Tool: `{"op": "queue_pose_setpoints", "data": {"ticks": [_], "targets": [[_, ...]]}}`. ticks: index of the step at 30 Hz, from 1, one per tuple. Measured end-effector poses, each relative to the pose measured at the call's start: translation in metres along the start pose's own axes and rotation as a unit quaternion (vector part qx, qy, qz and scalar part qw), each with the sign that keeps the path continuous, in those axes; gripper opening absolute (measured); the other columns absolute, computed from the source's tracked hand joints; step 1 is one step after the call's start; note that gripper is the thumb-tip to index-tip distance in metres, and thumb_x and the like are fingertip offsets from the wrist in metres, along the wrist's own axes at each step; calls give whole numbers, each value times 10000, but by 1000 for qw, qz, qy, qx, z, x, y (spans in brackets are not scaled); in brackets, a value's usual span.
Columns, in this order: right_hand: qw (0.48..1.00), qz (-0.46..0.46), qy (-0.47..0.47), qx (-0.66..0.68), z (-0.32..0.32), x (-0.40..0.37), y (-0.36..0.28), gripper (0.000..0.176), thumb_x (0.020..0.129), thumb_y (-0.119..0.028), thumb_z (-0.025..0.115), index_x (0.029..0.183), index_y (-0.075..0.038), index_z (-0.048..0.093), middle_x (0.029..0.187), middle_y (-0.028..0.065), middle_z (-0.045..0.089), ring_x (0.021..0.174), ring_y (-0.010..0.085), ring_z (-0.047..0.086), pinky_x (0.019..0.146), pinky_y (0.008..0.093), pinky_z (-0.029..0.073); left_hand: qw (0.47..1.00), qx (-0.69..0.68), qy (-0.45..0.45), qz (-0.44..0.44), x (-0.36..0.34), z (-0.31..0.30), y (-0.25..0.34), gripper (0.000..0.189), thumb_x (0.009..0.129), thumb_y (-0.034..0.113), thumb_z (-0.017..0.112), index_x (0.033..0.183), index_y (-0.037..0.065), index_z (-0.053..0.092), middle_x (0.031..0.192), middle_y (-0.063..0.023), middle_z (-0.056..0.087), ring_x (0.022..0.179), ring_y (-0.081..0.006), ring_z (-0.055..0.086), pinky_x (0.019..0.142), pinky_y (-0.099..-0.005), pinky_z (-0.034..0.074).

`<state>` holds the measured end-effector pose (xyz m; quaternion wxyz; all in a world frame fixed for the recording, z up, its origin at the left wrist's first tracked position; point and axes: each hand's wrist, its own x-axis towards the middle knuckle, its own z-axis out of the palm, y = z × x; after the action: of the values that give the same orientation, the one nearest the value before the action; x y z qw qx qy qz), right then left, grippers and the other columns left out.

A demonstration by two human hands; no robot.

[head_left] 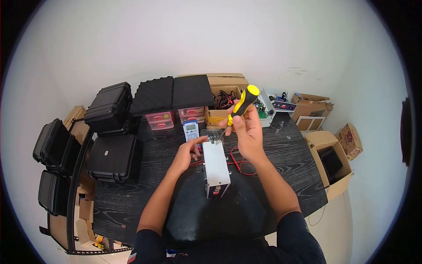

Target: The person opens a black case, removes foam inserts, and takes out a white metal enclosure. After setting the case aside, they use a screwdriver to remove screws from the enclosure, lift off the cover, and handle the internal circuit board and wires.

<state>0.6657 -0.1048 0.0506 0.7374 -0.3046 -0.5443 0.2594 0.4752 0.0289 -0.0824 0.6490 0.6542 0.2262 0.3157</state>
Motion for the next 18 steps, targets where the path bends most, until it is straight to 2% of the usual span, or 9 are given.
{"op": "queue_pose_setpoints", "data": {"ticks": [3, 7, 11, 18], "targets": [[1000, 4, -5, -5, 0, 1, 12, 387, 1112, -187, 550, 1458, -64, 427, 1244, 84, 623, 962, 170, 703, 724, 273, 553, 991, 7, -36, -127, 23, 6, -19, 690, 1140, 513, 208, 1512, 64, 576, 960, -57, 738, 700, -99, 595, 642, -247, 481], [1000, 3, 0, 0, 1, 2, 17, 379, 1114, -187, 544, 1451, -59, 427, 1242, 83, 621, 962, 171, 704, 724, 272, 556, 980, -8, -59, -189, 48, 7, -56, 709, 1127, 594, 236, 1544, 112, 548, 847, -18, 697, 599, -111, 562, 579, -257, 469], [1000, -2, -3, -1, 1, 4, 18, 368, 1117, -185, 536, 1443, -53, 427, 1239, 86, 619, 963, 173, 704, 719, 273, 557, 975, 10, -78, -206, 58, 2, -76, 754, 1099, 680, 259, 1549, 148, 545, 836, -20, 689, 593, -107, 564, 550, -252, 459], [1000, -13, -2, -3, 2, 5, 19, 384, 1111, -190, 552, 1446, -51, 424, 1237, 89, 618, 962, 175, 704, 711, 275, 558, 975, 30, -85, -202, 56, 0, -74, 783, 1089, 703, 265, 1540, 131, 552, 815, -27, 680, 588, -110, 568, 561, -260, 469]]}}
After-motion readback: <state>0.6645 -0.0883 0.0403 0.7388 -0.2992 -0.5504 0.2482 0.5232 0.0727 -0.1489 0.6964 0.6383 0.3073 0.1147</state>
